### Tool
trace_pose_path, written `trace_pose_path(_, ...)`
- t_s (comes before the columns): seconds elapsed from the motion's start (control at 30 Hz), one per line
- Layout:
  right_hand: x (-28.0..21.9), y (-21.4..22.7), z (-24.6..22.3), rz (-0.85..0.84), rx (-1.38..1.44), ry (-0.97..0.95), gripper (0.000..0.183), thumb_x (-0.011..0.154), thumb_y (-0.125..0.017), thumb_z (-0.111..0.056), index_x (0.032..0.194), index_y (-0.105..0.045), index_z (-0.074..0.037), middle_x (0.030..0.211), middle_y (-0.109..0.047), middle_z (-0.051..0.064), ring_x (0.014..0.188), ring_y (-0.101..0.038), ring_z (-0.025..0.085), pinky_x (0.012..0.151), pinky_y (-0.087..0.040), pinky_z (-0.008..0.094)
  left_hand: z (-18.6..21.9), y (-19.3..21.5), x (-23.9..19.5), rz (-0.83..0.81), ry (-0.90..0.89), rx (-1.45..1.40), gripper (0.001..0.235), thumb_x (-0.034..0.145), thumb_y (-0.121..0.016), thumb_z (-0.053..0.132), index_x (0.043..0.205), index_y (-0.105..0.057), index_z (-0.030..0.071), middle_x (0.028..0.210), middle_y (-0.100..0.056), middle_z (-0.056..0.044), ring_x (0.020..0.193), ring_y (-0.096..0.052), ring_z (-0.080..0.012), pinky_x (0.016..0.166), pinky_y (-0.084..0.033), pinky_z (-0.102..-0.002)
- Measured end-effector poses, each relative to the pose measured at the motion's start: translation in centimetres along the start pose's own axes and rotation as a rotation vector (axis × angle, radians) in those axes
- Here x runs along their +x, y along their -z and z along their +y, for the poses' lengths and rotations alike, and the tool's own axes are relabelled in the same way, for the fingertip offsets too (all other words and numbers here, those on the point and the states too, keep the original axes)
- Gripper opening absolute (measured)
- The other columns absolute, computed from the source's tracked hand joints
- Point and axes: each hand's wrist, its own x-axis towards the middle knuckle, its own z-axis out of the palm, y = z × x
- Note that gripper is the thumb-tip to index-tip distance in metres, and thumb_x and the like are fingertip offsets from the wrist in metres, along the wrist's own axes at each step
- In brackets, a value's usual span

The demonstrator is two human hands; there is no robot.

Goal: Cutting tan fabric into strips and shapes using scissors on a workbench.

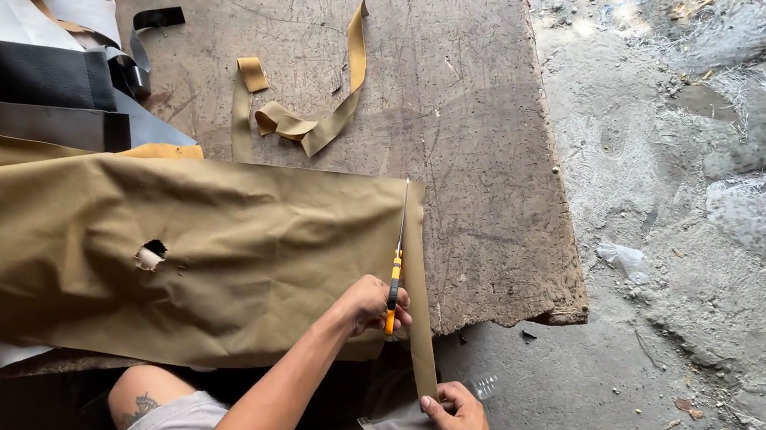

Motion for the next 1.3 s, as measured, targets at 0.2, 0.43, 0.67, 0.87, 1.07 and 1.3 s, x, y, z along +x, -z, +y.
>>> trace_pose_path(0.2, -0.6, 0.1, 1.2, 0.028, -0.019, 0.047, 0.027, 0.087, -0.08, -0.041, 0.082, -0.077, -0.014, 0.105, -0.074, -0.003, 0.077, -0.068, 0.009, 0.078, -0.053, 0.026, 4.4, 0.1, -1.8, -0.011, 0.04, 0.085, 0.022, 0.087, -0.064, 0.026, 0.098, -0.073, 0.009, 0.091, -0.081, -0.021, 0.057, -0.068, -0.0177, 0.049, -0.048, -0.024)
trace_pose_path(0.43, -1.1, 1.5, -2.0, 0.061, -0.03, 0.036, 0.026, 0.084, -0.079, -0.039, 0.079, -0.081, -0.014, 0.135, -0.065, 0.0, 0.108, -0.069, 0.012, 0.086, -0.054, 0.03, 3.8, 0.7, -0.1, 0.009, -0.042, 0.038, 0.012, 0.082, -0.066, 0.008, 0.08, -0.072, -0.002, 0.073, -0.076, -0.021, 0.046, -0.063, -0.0167, 0.037, -0.037, -0.021)
trace_pose_path(0.67, -0.1, 2.9, -10.3, -0.191, -0.049, 0.303, 0.02, 0.084, -0.08, -0.026, 0.074, -0.069, -0.013, 0.163, -0.049, 0.008, 0.126, -0.071, 0.02, 0.107, -0.047, 0.042, 4.0, 2.5, 1.6, -0.089, -0.029, -0.054, 0.012, 0.086, -0.067, 0.012, 0.086, -0.07, 0.0, 0.079, -0.076, -0.025, 0.05, -0.065, -0.0186, 0.04, -0.037, -0.022)
trace_pose_path(0.87, 2.6, 3.7, -15.5, -0.463, -0.068, 0.275, 0.017, 0.091, -0.081, -0.025, 0.101, -0.084, -0.012, 0.159, -0.052, 0.009, 0.146, -0.054, 0.024, 0.118, -0.037, 0.042, 7.0, 3.9, 2.6, -0.145, -0.031, -0.07, 0.012, 0.087, -0.065, 0.008, 0.078, -0.064, 0.0, 0.075, -0.076, -0.02, 0.043, -0.062, -0.0162, 0.032, -0.035, -0.02)
trace_pose_path(1.07, 11.7, 7.4, -25.5, -0.175, -0.14, 0.451, 0.027, 0.084, -0.079, -0.015, 0.111, -0.085, -0.014, 0.148, -0.066, 0.011, 0.137, -0.062, 0.025, 0.114, -0.046, 0.043, 0.9, 6.0, -2.5, -0.19, -0.194, -0.004, 0.017, 0.078, -0.066, 0.013, 0.073, -0.078, 0.002, 0.062, -0.072, -0.009, 0.047, -0.063, -0.0133, 0.038, -0.043, -0.025)
trace_pose_path(1.3, 21.9, 5.4, -46.1, -0.006, -0.179, 0.983, 0.032, 0.097, -0.075, -0.018, 0.125, -0.071, -0.002, 0.143, -0.063, 0.024, 0.135, -0.062, 0.035, 0.114, -0.052, 0.045, -10.1, 9.2, -16.8, 0.081, -0.006, -0.067, 0.006, 0.075, -0.071, 0.009, 0.08, -0.071, 0.012, 0.07, -0.074, -0.001, 0.057, -0.061, -0.0072, 0.045, -0.046, -0.025)
